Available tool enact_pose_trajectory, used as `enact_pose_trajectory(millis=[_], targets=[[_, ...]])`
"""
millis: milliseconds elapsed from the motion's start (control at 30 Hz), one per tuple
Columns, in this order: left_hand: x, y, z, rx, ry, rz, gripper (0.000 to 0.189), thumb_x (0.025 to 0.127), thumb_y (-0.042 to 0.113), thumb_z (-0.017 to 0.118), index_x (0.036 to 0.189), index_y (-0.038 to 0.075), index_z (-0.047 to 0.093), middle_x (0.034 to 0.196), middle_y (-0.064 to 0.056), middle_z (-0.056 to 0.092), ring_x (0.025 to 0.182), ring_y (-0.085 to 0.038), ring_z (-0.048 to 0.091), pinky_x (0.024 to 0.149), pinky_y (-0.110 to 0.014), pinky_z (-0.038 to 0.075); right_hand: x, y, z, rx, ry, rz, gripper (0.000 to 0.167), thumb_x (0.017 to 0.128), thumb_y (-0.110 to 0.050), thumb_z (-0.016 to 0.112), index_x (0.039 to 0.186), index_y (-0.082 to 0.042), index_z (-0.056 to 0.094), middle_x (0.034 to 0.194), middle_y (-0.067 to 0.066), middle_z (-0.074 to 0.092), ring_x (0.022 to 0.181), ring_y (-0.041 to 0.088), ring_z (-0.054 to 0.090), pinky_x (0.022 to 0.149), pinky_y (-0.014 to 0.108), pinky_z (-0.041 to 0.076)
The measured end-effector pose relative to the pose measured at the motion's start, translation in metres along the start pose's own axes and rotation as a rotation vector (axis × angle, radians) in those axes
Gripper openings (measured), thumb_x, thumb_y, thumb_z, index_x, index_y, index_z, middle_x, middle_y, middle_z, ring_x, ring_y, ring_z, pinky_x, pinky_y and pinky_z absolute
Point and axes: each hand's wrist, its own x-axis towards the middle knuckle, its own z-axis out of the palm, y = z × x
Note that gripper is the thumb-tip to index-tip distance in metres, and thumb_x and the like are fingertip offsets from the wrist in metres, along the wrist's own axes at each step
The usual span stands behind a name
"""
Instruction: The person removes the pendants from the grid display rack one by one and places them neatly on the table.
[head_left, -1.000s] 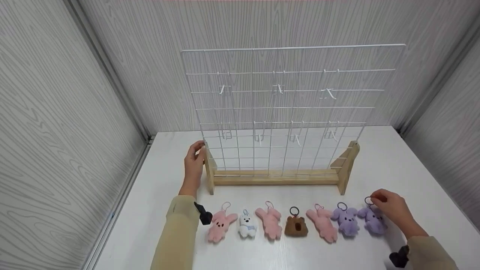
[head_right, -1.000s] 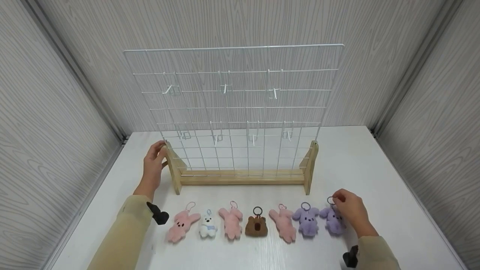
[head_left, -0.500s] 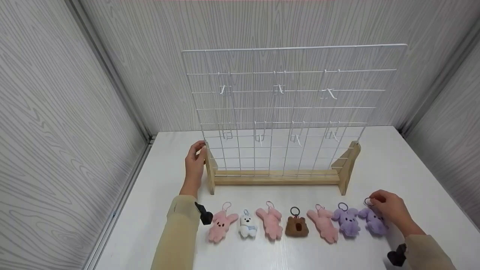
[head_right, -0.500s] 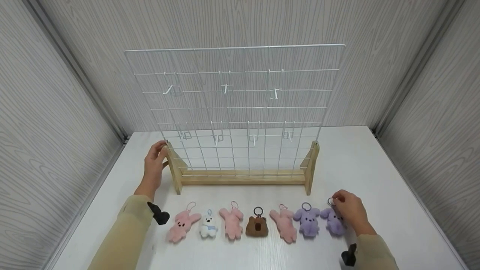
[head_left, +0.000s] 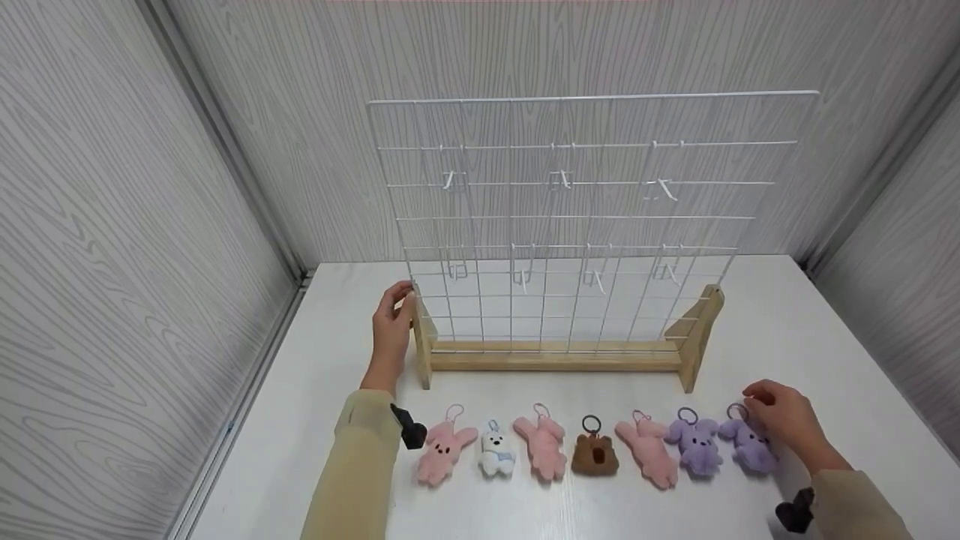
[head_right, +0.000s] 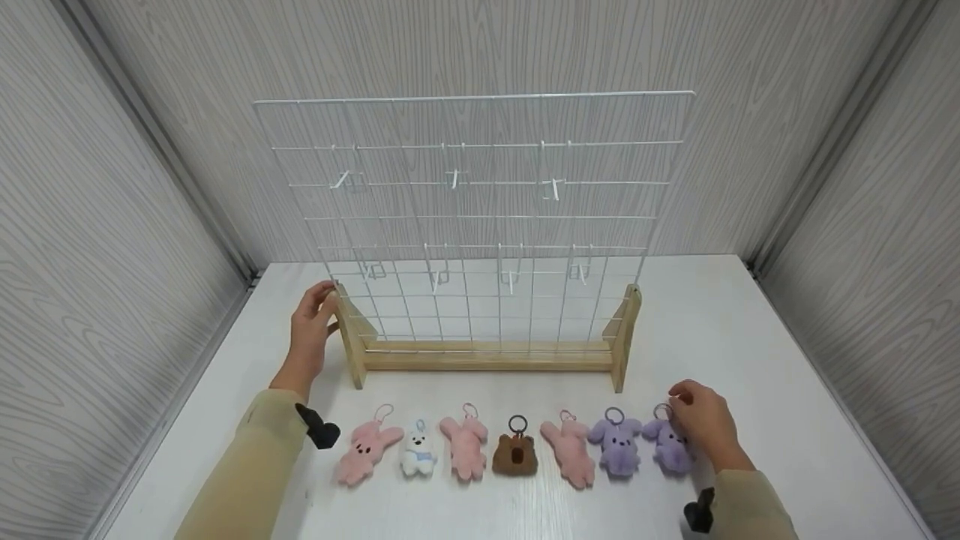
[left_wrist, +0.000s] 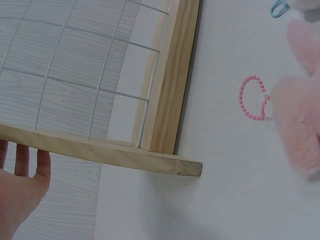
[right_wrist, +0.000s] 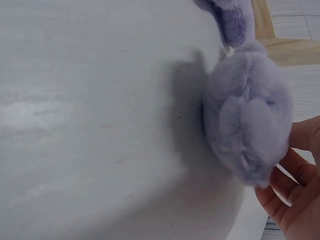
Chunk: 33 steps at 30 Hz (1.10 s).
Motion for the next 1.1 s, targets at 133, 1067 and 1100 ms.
enact_pose_trajectory(millis=[133, 1067, 1100], targets=[[0.0, 0.001, 0.0, -0.001, 0.004, -0.002, 0.034, 0.098, 0.026, 0.05, 0.129, 0.012, 0.05, 0.127, -0.004, 0.047, 0.107, -0.021, 0.051, 0.088, -0.038, 0.044, 0.0, -0.004, -0.001, -0.013, 0.042, -0.037, 0.024, 0.092, -0.014, 0.055, 0.107, 0.004, 0.06, 0.1, 0.021, 0.061, 0.087, 0.031, 0.056, 0.069, 0.038, 0.046], [-0.003, 0.007, 0.003, -0.012, 0.038, -0.037, 0.035, 0.097, 0.027, 0.051, 0.129, 0.013, 0.051, 0.125, -0.003, 0.049, 0.108, -0.019, 0.05, 0.089, -0.037, 0.043, -0.012, -0.034, 0.001, -0.007, 0.176, -0.13, 0.025, 0.094, -0.021, 0.056, 0.107, -0.001, 0.063, 0.095, 0.013, 0.064, 0.084, 0.024, 0.054, 0.064, 0.028, 0.044], [-0.003, 0.008, 0.003, -0.013, 0.041, -0.04, 0.034, 0.097, 0.027, 0.051, 0.129, 0.014, 0.052, 0.125, -0.003, 0.049, 0.108, -0.019, 0.05, 0.089, -0.037, 0.043, -0.012, -0.035, 0.002, -0.008, 0.184, -0.136, 0.024, 0.094, -0.021, 0.056, 0.107, -0.001, 0.063, 0.095, 0.013, 0.064, 0.084, 0.023, 0.054, 0.064, 0.027, 0.044]])
